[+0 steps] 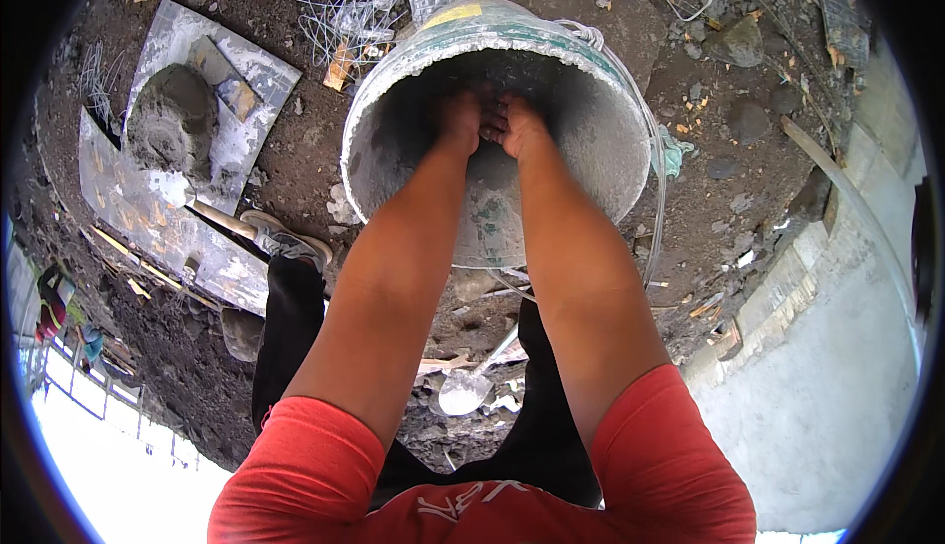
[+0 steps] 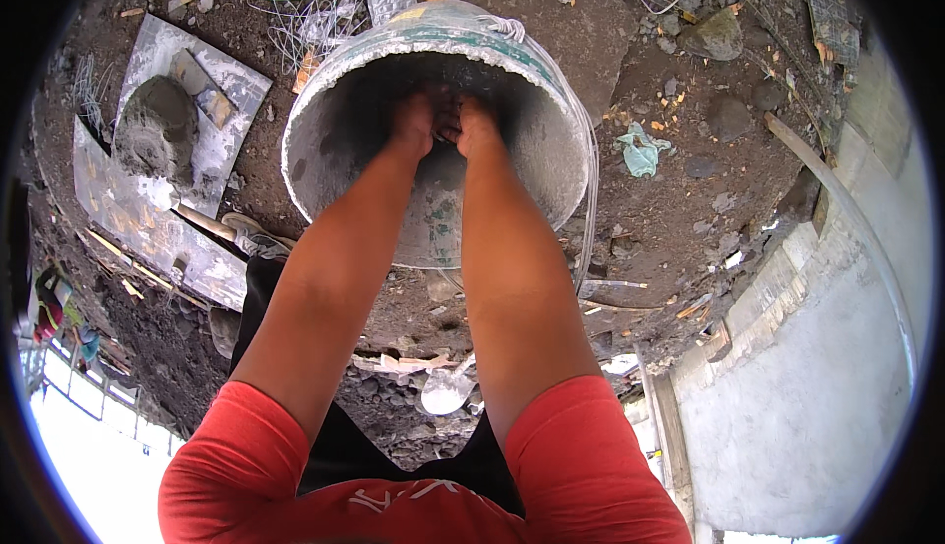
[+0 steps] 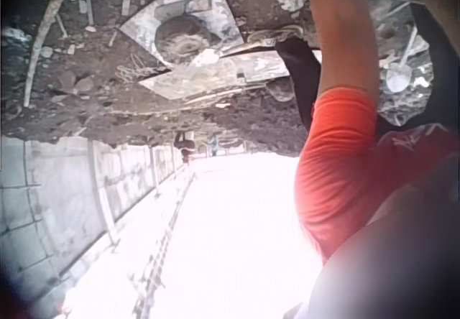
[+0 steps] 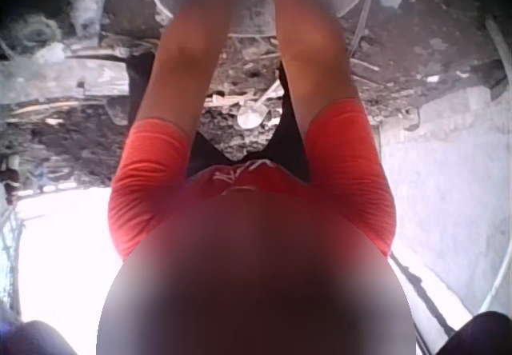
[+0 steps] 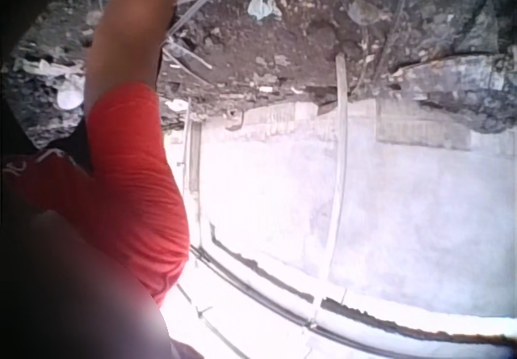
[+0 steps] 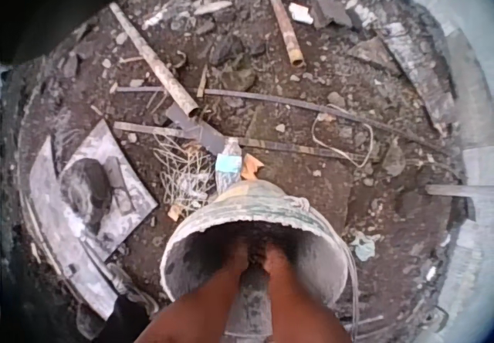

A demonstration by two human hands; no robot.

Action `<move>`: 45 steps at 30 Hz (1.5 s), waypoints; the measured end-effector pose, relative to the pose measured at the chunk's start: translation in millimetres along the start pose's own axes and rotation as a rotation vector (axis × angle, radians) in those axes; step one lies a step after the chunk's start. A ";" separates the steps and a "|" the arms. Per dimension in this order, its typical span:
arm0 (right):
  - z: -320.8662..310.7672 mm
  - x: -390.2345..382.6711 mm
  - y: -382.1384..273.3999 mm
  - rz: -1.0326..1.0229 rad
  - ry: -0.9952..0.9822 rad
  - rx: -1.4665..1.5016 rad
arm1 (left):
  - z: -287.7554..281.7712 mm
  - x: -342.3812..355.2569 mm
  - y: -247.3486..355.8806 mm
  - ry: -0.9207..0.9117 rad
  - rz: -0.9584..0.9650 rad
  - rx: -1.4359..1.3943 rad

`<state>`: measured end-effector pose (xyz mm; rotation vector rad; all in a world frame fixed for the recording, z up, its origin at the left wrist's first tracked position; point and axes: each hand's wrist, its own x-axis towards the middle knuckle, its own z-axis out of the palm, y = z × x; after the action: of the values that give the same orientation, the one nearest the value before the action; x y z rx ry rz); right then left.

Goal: The person scoops cement with a trowel and spreads it onto a tile, then places a small cylindrical object on the tile and adjusts it. The person repeats this process with multiple tiles and cylindrical objects.

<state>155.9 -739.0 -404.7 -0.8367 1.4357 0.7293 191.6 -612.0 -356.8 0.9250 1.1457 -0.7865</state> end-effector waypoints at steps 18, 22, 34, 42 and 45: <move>87.1 -394.9 1.1 -0.650 -0.342 -0.296 | 12.9 -275.3 85.0 -0.132 0.012 -0.211; 70.2 -478.0 -6.1 -1.005 -0.310 -0.826 | 27.7 -332.4 111.3 -0.146 0.189 -0.069; 94.3 -667.4 -56.0 -0.981 -0.276 -0.288 | 108.1 -517.0 189.8 -0.072 0.494 -0.252; 91.7 -746.9 -87.9 -0.776 -0.557 0.188 | 122.9 -619.2 249.1 0.125 1.120 0.608; 82.5 -777.3 -114.3 -0.754 -0.435 -0.128 | 115.6 -645.6 270.3 0.064 1.188 0.735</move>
<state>279.2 -681.9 373.5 -1.1393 0.6096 0.3815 322.9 -570.5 339.1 1.9630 0.1568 -0.1422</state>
